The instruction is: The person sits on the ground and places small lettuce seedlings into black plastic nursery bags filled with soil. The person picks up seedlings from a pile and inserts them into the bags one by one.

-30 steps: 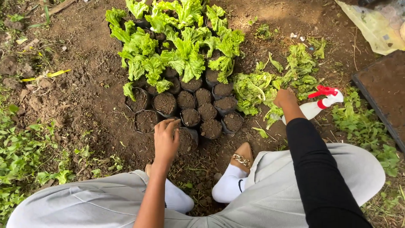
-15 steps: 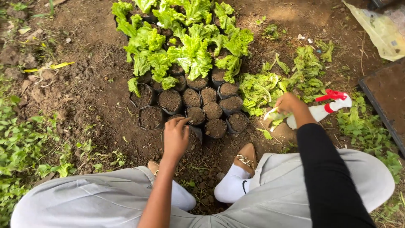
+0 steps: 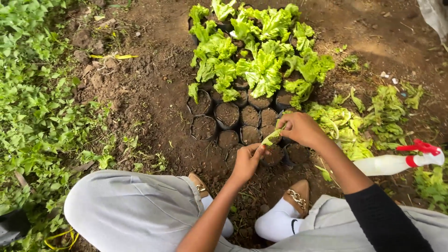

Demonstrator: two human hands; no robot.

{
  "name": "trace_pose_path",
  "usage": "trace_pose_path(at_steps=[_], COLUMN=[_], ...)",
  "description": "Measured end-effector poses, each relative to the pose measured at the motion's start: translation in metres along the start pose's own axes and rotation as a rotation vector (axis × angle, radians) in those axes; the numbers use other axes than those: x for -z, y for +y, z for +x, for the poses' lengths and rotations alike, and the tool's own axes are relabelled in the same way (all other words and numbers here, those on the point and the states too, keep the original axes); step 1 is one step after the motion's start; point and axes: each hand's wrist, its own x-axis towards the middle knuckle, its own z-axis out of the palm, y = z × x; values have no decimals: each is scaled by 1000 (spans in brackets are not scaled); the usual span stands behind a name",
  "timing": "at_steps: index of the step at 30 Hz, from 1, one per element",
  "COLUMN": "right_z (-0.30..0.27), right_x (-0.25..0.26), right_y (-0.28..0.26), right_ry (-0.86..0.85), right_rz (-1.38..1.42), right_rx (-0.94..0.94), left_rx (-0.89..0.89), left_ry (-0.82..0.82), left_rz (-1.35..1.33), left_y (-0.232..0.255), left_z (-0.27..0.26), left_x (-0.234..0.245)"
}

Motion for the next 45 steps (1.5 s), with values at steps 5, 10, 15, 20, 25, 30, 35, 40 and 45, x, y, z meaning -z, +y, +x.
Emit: trace_pose_path(at_steps=[5, 10, 15, 20, 25, 30, 35, 40, 45], right_z=[-4, 12, 29, 34, 60, 111, 145, 172, 208], right_x=[3, -11, -17, -36, -36, -10, -19, -48, -105], right_y=[-16, -10, 10, -12, 4, 58, 71, 92, 158], right_ry=[34, 124, 65, -210, -135, 408, 550, 574, 621], right_rz=[14, 42, 214, 567, 784, 793, 772, 845, 656], right_rx=[40, 133, 41, -34, 46, 17, -155, -113, -231], left_rx=[68, 134, 362, 472, 515, 398, 88, 71, -44], left_ry=[68, 27, 3, -247, -361, -151, 148, 83, 92], left_rz=[-70, -302, -921, -1123, -1150, -414, 267, 484, 831], left_y=[17, -36, -59, -53, -40, -105, -84, -72, -120], left_z=[18, 42, 54, 55, 71, 154, 222, 270, 311], left_x=[14, 7, 8, 6, -4, -26, -12, -1, -8])
